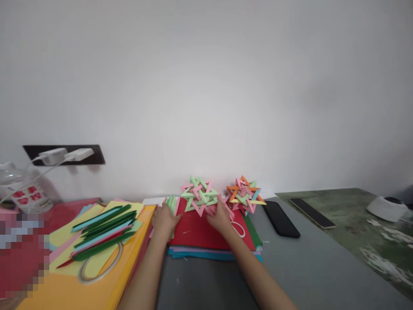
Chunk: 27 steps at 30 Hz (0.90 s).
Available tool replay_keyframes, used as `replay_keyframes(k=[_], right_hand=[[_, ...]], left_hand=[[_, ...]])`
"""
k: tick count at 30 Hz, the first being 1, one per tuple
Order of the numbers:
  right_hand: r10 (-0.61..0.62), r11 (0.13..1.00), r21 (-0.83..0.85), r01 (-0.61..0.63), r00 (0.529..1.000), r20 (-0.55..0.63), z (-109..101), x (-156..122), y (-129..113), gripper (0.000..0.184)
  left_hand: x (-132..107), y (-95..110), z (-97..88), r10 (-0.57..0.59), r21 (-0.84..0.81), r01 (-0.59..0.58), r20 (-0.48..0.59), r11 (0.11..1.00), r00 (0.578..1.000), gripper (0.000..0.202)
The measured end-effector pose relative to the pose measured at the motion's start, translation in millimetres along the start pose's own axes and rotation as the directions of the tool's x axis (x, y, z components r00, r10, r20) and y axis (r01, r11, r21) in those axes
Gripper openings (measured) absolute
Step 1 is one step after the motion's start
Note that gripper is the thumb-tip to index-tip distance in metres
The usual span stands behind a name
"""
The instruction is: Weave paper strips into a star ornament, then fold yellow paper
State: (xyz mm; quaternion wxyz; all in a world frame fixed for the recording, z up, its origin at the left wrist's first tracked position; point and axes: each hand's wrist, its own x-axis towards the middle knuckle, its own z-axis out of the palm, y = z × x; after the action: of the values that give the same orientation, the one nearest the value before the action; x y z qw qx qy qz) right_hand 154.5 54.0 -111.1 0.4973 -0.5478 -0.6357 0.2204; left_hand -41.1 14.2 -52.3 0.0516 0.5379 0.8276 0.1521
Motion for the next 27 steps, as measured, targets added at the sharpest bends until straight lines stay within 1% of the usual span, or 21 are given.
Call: replay_keyframes(k=[2,3,5,8,10,13,16,20,24,27], right_hand=[[0.025,0.981,-0.191,-0.021,1.0,0.017,-1.3,-2.2,2.7,0.078],[0.04,0.952,-0.306,-0.031,0.999,0.023,-2.4,-2.5,3.4,0.078],[0.073,0.863,-0.504,-0.048,0.997,0.031,-5.3,-1.6,3.7,0.073],[0.115,0.748,-0.659,-0.079,0.993,0.011,-11.1,1.4,2.6,0.071],[0.12,0.68,-0.73,-0.075,0.993,0.01,-15.8,3.1,2.2,0.066],[0.108,0.632,-0.774,-0.035,0.993,0.044,-22.6,4.6,3.0,0.056],[0.103,0.635,-0.773,-0.013,0.992,0.068,-26.5,5.6,3.1,0.05],[0.104,0.655,-0.756,0.011,0.989,0.105,-23.1,7.1,-2.5,0.025],[0.11,0.69,-0.724,0.021,0.985,0.134,-16.5,7.6,-10.3,0.025],[0.105,0.718,-0.695,0.041,0.981,0.166,-14.1,6.3,-13.6,0.023]], left_hand=[[-2.1,3.5,3.0,-0.006,0.049,0.008,-0.032,0.999,0.999,0.058],[-2.5,4.7,3.8,-0.012,0.065,0.015,-0.05,0.998,0.999,0.055],[-2.3,5.6,4.8,-0.018,0.094,0.025,-0.073,0.995,0.997,0.049],[-0.7,4.6,5.4,-0.012,0.125,0.023,-0.088,0.992,0.996,0.042],[0.7,3.3,5.8,0.002,0.14,0.01,-0.088,0.99,0.996,0.036],[3.0,1.5,6.4,0.024,0.155,-0.011,-0.086,0.988,0.996,0.029],[4.9,0.8,6.6,0.06,0.161,-0.046,-0.082,0.986,0.995,0.027],[5.9,1.0,6.4,0.099,0.162,-0.086,-0.077,0.983,0.992,0.027],[6.4,0.9,5.5,0.096,0.138,-0.088,-0.054,0.986,0.994,0.023],[6.6,1.5,5.4,0.074,0.113,-0.068,-0.048,0.991,0.996,0.025]])
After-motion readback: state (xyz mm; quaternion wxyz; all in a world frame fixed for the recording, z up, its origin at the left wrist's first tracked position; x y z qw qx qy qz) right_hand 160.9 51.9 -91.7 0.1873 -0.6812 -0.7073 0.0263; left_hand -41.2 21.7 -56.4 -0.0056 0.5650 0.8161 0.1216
